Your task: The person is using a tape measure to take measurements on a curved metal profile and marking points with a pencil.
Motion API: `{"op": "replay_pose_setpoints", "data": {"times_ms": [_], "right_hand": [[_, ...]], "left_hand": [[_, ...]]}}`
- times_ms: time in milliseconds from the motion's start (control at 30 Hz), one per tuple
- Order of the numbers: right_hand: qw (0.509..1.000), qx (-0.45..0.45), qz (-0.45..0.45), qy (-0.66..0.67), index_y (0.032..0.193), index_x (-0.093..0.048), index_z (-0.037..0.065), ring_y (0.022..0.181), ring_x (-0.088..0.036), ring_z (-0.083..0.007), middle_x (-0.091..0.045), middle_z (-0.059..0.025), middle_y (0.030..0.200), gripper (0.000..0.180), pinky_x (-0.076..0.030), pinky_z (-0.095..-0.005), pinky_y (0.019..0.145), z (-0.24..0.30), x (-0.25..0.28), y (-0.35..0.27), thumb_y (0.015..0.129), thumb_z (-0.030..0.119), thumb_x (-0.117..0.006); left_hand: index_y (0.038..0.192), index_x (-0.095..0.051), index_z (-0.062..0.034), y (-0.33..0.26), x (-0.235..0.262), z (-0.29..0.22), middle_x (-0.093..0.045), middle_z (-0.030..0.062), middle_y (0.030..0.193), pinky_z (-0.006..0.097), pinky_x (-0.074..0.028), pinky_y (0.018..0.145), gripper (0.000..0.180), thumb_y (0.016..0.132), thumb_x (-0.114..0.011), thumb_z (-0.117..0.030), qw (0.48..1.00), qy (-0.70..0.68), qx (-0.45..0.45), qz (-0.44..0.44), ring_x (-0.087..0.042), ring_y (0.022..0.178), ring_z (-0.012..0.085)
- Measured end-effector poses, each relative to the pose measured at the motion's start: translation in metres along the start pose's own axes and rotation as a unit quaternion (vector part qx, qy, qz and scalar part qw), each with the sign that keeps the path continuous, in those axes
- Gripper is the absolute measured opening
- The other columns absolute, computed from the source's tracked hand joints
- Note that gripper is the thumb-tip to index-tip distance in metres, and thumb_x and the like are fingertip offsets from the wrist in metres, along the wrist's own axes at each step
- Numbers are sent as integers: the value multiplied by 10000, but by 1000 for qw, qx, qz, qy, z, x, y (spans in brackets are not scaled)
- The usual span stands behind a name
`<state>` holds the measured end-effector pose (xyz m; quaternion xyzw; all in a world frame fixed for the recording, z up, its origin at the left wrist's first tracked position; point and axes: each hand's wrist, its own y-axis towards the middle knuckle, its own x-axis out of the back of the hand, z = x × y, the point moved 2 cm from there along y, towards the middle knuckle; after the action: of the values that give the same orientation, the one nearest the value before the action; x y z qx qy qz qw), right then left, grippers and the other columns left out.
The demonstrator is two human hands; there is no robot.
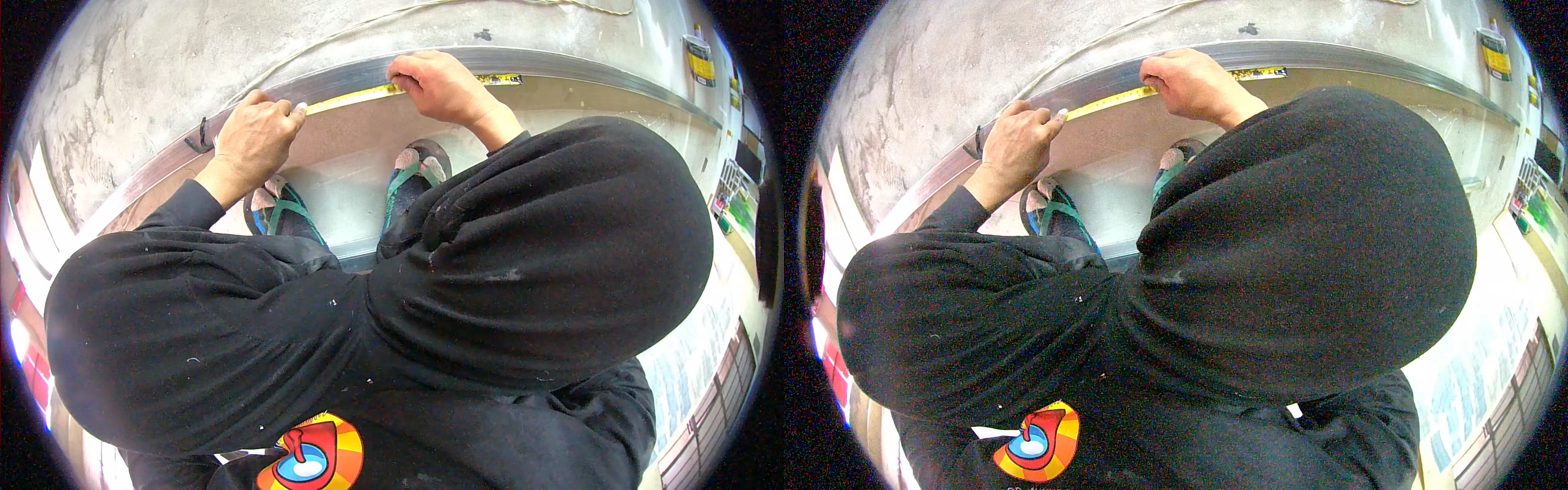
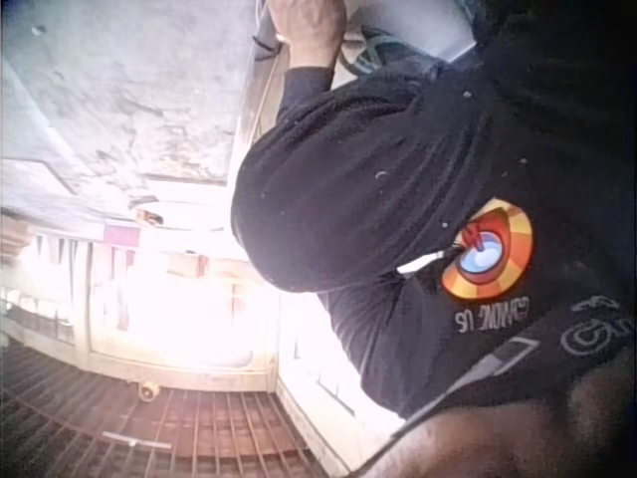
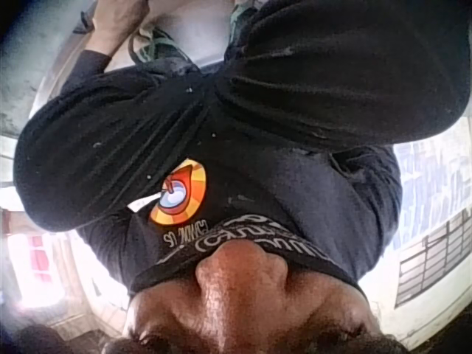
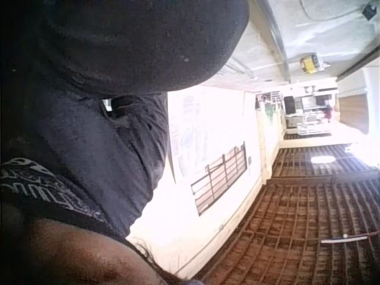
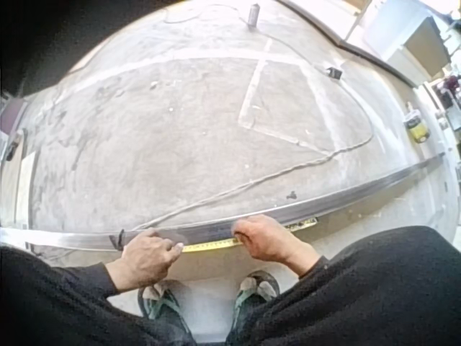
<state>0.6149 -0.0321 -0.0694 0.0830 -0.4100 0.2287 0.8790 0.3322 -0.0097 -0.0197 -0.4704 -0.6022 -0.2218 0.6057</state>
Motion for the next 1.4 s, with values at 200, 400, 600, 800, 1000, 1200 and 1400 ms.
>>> {"op": "replay_pose_setpoints", "data": {"times_ms": [200, 400, 600, 800, 1000, 1200, 1400], "right_hand": [[972, 20, -235, -5, 1006, -678, 79, 863, -678, -364, -693, -141, 871, 108, -538, -442, 774, 8, 12, 0, 903, 87, -649], [992, -63, -39, 101, 1029, -694, 65, 845, -693, -348, -717, -148, 912, 102, -546, -385, 747, -2, 13, -8, 936, 78, -654], [996, -40, -35, 69, 1013, -682, 59, 871, -690, -358, -714, -150, 917, 101, -546, -397, 764, -7, 5, -8, 921, 67, -641], [997, -34, -24, 59, 1013, -680, 56, 891, -686, -366, -714, -152, 927, 108, -546, -405, 769, -7, 5, -8, 914, 57, -634], [997, -42, -26, 67, 1009, -678, 51, 897, -685, -372, -714, -156, 937, 110, -549, -415, 780, -7, 4, -8, 913, 49, -625], [1000, -3, -21, 14, 1008, -686, 51, 887, -688, -354, -717, -148, 930, 106, -543, -419, 807, -6, 4, -6, 910, 63, -649], [977, 57, -200, -36, 1016, -701, 46, 833, -692, -318, -723, -135, 895, 112, -541, -385, 752, 0, 14, -4, 915, 92, -687]], "left_hand": [[1157, -725, -9, 1, -2, 1, -693, 98, 854, 353, -485, 880, 329, 853, -600, -26, 1000, 1, 2, 5, -678, 835, 253], [1137, -731, -14, 0, -3, 2, -681, 93, 832, 352, -483, 864, 317, 852, -594, -28, 1000, 1, -3, -8, -672, 816, 255], [1146, -730, -16, 0, -2, 1, -675, 88, 827, 349, -478, 847, 321, 854, -596, -20, 1000, 1, 0, -8, -660, 789, 249], [1167, -726, -17, 1, -2, 0, -672, 84, 821, 343, -477, 846, 330, 866, -590, -6, 1000, 6, 0, -6, -651, 772, 242], [1179, -722, -18, 0, -2, 0, -673, 86, 820, 344, -478, 848, 334, 874, -587, -2, 1000, 15, 1, -5, -652, 774, 240], [1177, -723, -16, 0, -1, 0, -675, 92, 823, 348, -479, 854, 337, 869, -588, 0, 1000, 6, 3, -3, -657, 785, 247], [1162, -725, -10, 1, -3, 1, -675, 97, 823, 358, -479, 858, 340, 852, -586, -5, 1000, -3, -1, -11, -660, 793, 260]]}}
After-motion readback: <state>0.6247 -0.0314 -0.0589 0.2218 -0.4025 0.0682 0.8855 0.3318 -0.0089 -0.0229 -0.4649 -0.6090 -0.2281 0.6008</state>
